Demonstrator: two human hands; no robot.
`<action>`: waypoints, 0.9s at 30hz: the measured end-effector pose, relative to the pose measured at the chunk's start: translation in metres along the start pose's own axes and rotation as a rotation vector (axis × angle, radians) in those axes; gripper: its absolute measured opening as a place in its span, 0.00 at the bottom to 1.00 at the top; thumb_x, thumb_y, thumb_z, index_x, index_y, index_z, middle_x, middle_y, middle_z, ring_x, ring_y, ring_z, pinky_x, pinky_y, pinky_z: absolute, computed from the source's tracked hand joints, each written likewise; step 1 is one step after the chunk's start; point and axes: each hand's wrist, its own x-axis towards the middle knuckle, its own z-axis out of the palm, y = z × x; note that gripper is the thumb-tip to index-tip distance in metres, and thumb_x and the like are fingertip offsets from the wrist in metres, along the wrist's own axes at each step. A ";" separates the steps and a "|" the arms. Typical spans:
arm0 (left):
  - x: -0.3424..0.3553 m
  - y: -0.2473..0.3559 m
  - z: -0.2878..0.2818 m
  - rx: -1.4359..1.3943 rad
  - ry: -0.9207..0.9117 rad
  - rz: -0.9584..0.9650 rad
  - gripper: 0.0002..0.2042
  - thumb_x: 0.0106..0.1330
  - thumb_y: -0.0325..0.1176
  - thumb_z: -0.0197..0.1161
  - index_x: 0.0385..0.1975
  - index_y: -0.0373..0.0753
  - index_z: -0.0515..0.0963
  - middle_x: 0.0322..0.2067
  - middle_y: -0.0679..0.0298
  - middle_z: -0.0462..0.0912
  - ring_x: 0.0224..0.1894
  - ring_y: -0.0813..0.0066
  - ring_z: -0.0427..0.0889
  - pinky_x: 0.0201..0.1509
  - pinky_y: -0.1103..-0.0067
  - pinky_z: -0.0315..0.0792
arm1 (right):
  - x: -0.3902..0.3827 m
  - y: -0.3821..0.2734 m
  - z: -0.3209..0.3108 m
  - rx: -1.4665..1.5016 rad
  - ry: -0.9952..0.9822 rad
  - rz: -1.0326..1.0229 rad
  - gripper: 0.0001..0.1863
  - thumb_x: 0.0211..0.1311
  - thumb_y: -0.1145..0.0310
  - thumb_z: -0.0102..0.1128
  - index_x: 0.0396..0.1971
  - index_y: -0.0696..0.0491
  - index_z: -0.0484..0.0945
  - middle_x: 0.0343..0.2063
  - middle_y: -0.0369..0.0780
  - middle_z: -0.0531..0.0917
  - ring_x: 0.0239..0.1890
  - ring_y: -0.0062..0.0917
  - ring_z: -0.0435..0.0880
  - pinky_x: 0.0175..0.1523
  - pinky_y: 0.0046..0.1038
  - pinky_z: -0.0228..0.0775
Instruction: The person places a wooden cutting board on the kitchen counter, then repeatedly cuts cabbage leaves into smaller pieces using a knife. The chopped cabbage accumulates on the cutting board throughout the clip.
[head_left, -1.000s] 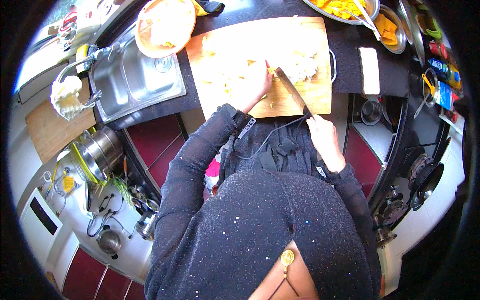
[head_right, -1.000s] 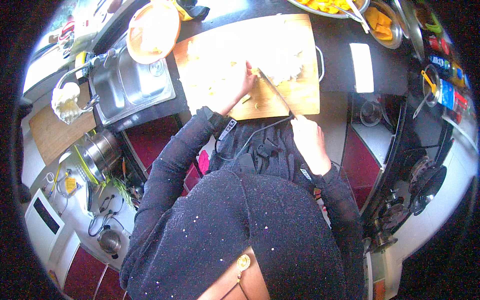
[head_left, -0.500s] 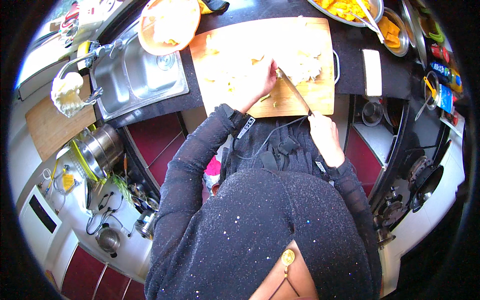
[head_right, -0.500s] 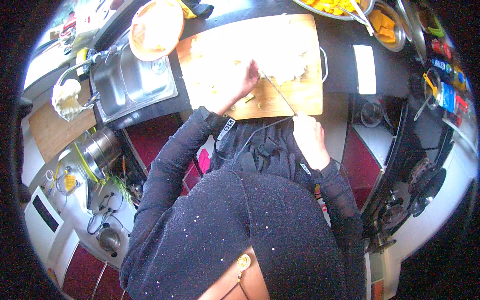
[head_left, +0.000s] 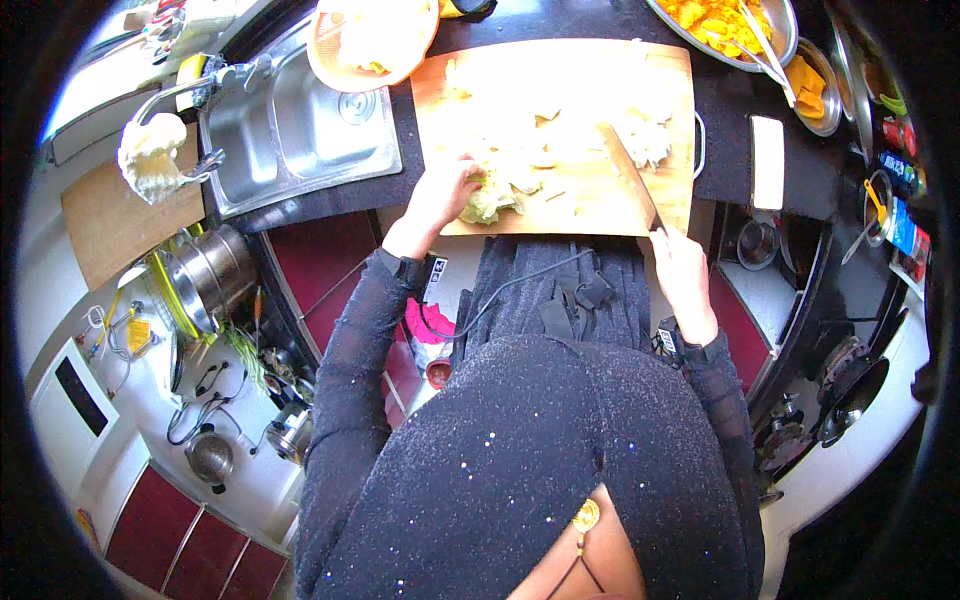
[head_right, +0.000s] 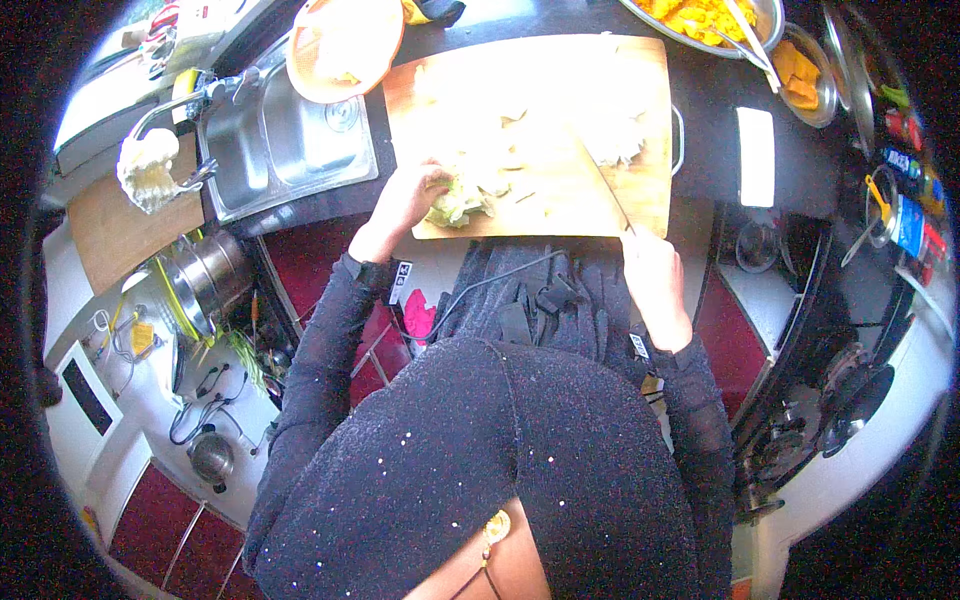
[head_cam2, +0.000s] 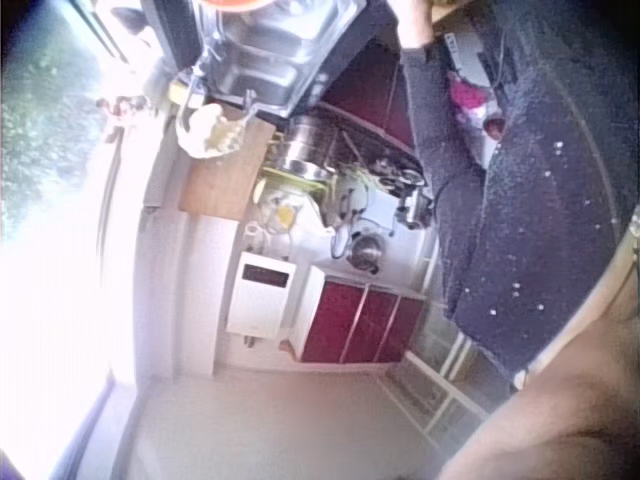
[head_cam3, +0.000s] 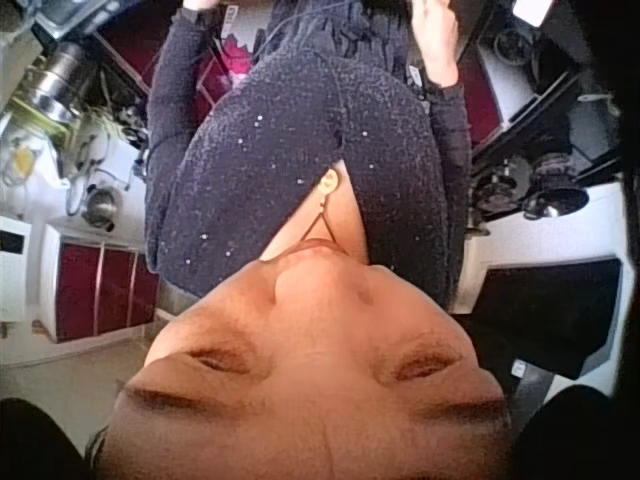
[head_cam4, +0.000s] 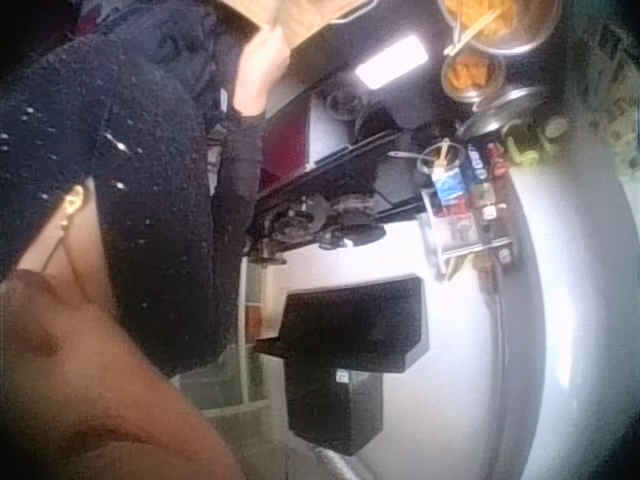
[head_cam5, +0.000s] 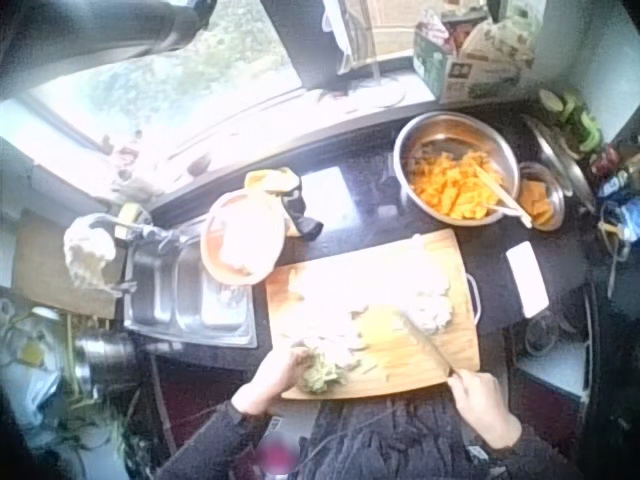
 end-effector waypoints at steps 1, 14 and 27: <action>-0.001 -0.002 0.003 0.007 -0.054 -0.056 0.07 0.57 0.28 0.66 0.35 0.37 0.82 0.37 0.57 0.81 0.42 0.57 0.81 0.46 0.69 0.74 | 0.000 -0.001 0.001 -0.018 -0.008 -0.009 0.12 0.68 0.62 0.53 0.36 0.56 0.80 0.27 0.54 0.81 0.33 0.52 0.82 0.34 0.44 0.73; 0.033 0.035 0.024 -0.115 -0.070 -0.055 0.07 0.56 0.24 0.65 0.34 0.39 0.77 0.34 0.58 0.77 0.41 0.62 0.79 0.42 0.70 0.73 | -0.013 -0.014 0.009 -0.245 -0.280 -0.073 0.11 0.65 0.64 0.56 0.39 0.55 0.79 0.29 0.52 0.83 0.35 0.48 0.83 0.40 0.42 0.75; 0.044 0.012 0.007 -0.553 -0.155 -0.105 0.13 0.61 0.39 0.70 0.40 0.41 0.79 0.43 0.65 0.81 0.49 0.77 0.76 0.55 0.74 0.71 | -0.017 0.005 0.013 0.005 -0.138 0.046 0.13 0.65 0.63 0.55 0.36 0.58 0.80 0.26 0.53 0.82 0.31 0.48 0.83 0.36 0.40 0.74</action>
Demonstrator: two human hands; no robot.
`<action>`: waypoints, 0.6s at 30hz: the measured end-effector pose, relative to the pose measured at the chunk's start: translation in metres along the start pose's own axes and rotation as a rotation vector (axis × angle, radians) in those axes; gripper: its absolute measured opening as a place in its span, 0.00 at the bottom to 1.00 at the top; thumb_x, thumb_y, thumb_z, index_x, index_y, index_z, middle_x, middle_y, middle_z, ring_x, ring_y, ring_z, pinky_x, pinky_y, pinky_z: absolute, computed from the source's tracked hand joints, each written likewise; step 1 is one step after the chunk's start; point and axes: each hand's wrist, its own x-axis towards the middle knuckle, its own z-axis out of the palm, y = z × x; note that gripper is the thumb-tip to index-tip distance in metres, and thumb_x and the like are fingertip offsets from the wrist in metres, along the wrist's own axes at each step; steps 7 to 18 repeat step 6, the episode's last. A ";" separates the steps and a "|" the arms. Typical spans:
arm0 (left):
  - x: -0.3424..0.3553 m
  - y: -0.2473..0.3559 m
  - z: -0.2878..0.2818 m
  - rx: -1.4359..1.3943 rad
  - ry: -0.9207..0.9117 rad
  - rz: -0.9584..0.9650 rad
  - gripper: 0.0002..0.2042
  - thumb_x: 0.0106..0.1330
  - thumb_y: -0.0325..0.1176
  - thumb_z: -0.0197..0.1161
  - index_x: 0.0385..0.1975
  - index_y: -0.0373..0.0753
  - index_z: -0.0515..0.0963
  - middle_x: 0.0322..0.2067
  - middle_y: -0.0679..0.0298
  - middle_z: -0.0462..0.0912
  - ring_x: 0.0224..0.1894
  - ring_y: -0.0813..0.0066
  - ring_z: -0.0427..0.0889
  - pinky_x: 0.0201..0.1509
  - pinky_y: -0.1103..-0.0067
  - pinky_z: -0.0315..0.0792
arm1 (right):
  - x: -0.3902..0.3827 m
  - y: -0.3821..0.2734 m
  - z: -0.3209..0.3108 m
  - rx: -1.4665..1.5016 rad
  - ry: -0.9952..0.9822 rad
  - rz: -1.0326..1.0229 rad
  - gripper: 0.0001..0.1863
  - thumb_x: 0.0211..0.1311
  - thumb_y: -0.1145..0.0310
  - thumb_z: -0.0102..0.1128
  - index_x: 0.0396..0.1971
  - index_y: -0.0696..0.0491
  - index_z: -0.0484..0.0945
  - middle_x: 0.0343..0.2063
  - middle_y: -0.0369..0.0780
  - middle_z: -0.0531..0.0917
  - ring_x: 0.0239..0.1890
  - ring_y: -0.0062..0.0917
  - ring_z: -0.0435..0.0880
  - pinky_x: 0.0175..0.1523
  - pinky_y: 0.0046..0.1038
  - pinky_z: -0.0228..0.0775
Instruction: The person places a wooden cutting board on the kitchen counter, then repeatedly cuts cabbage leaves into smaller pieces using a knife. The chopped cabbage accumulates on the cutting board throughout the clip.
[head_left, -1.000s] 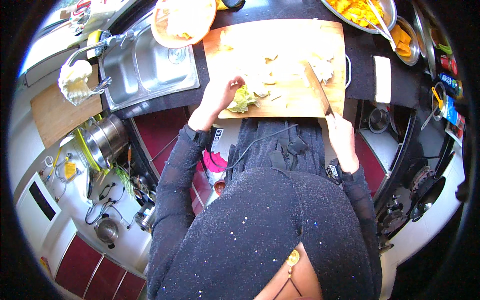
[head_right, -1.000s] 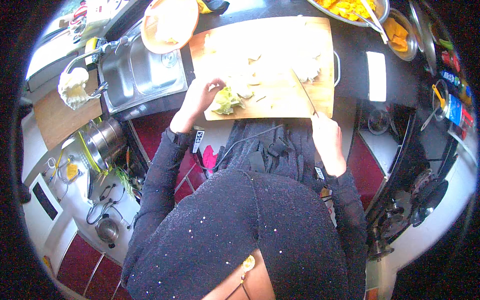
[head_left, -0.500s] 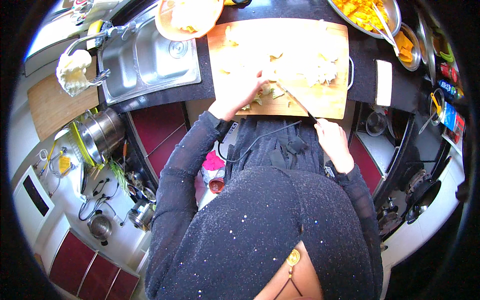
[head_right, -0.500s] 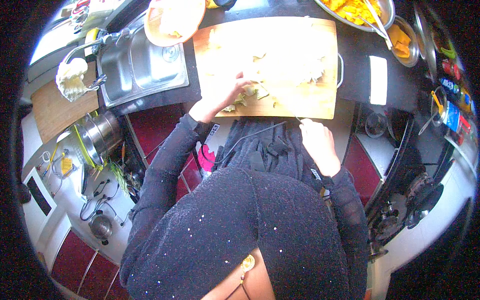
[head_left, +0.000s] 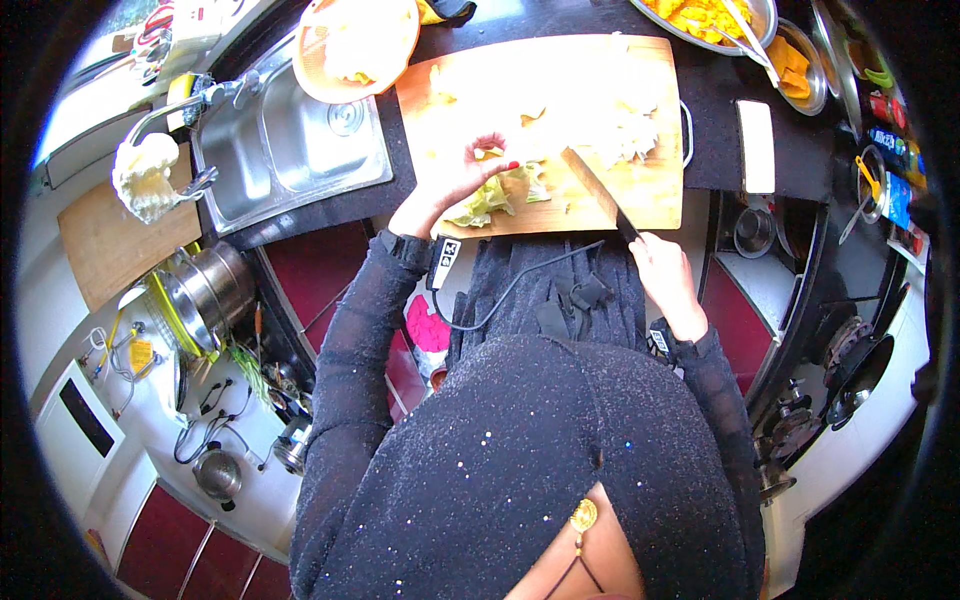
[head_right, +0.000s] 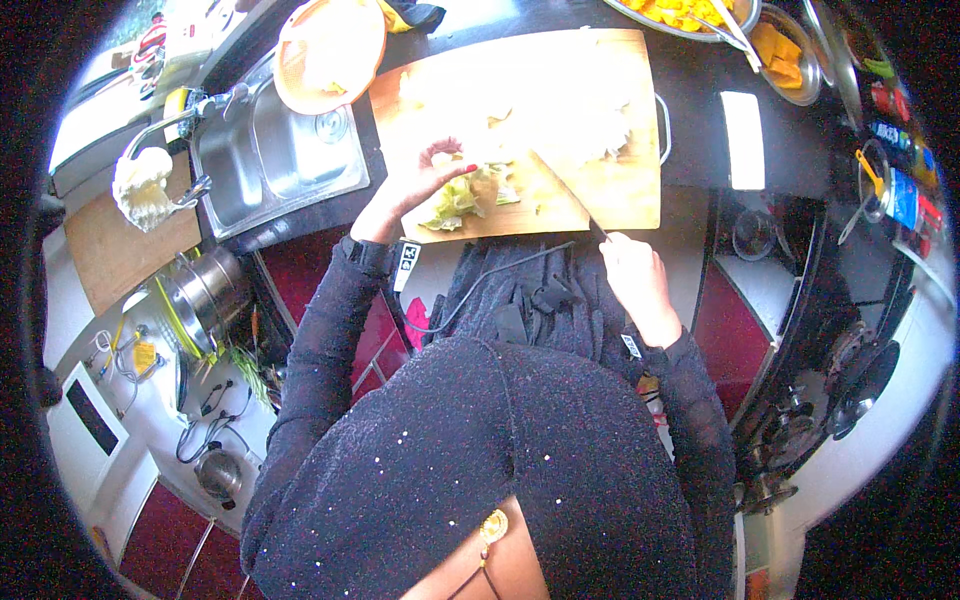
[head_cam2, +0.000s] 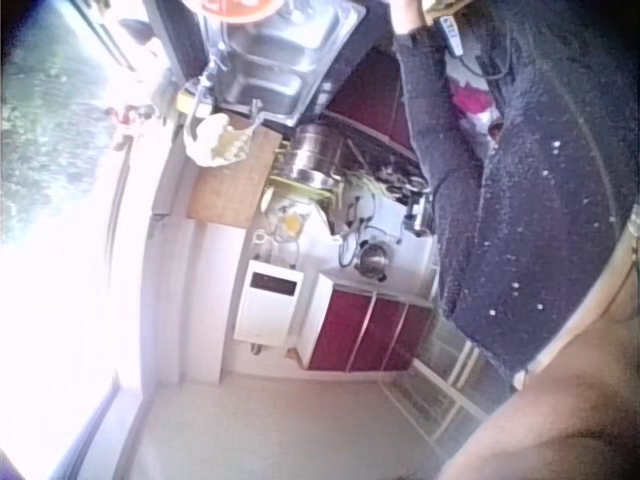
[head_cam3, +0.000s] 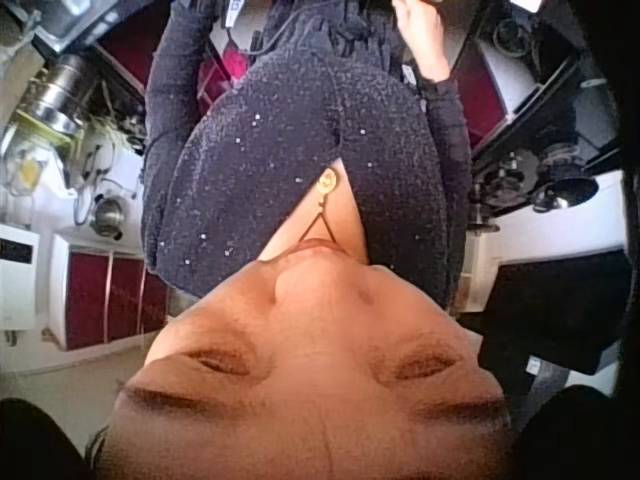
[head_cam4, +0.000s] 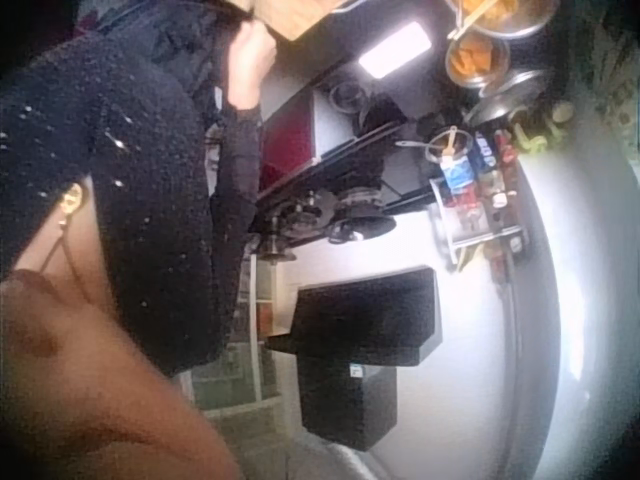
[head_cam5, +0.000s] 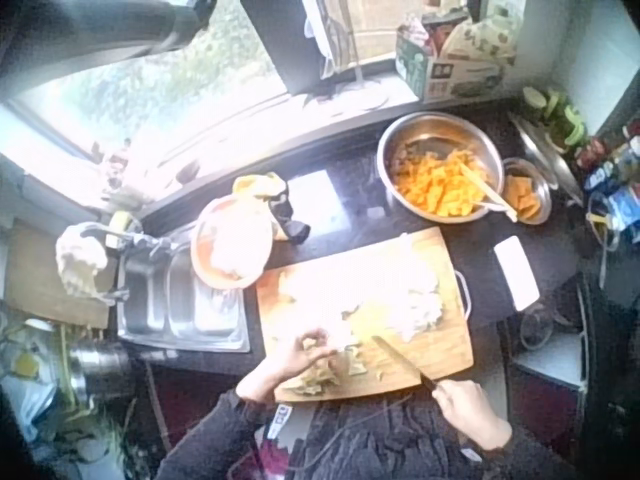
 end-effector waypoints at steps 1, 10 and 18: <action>0.003 0.002 0.003 -0.025 0.001 0.013 0.14 0.61 0.40 0.69 0.42 0.41 0.78 0.42 0.65 0.81 0.49 0.77 0.77 0.55 0.74 0.71 | 0.002 0.003 0.001 0.034 0.015 -0.009 0.13 0.66 0.62 0.54 0.36 0.57 0.80 0.27 0.53 0.82 0.32 0.50 0.83 0.36 0.42 0.75; 0.012 0.015 0.033 -0.378 -0.003 0.001 0.20 0.63 0.43 0.68 0.51 0.42 0.76 0.47 0.63 0.80 0.52 0.73 0.77 0.60 0.74 0.69 | 0.018 0.018 0.001 0.007 0.045 0.101 0.15 0.65 0.63 0.58 0.42 0.60 0.81 0.28 0.53 0.83 0.30 0.37 0.85 0.36 0.33 0.73; 0.012 0.015 0.033 -0.378 -0.003 0.001 0.20 0.63 0.43 0.68 0.51 0.42 0.76 0.47 0.63 0.80 0.52 0.73 0.77 0.60 0.74 0.69 | 0.018 0.018 0.001 0.007 0.045 0.101 0.15 0.65 0.63 0.58 0.42 0.60 0.81 0.28 0.53 0.83 0.30 0.37 0.85 0.36 0.33 0.73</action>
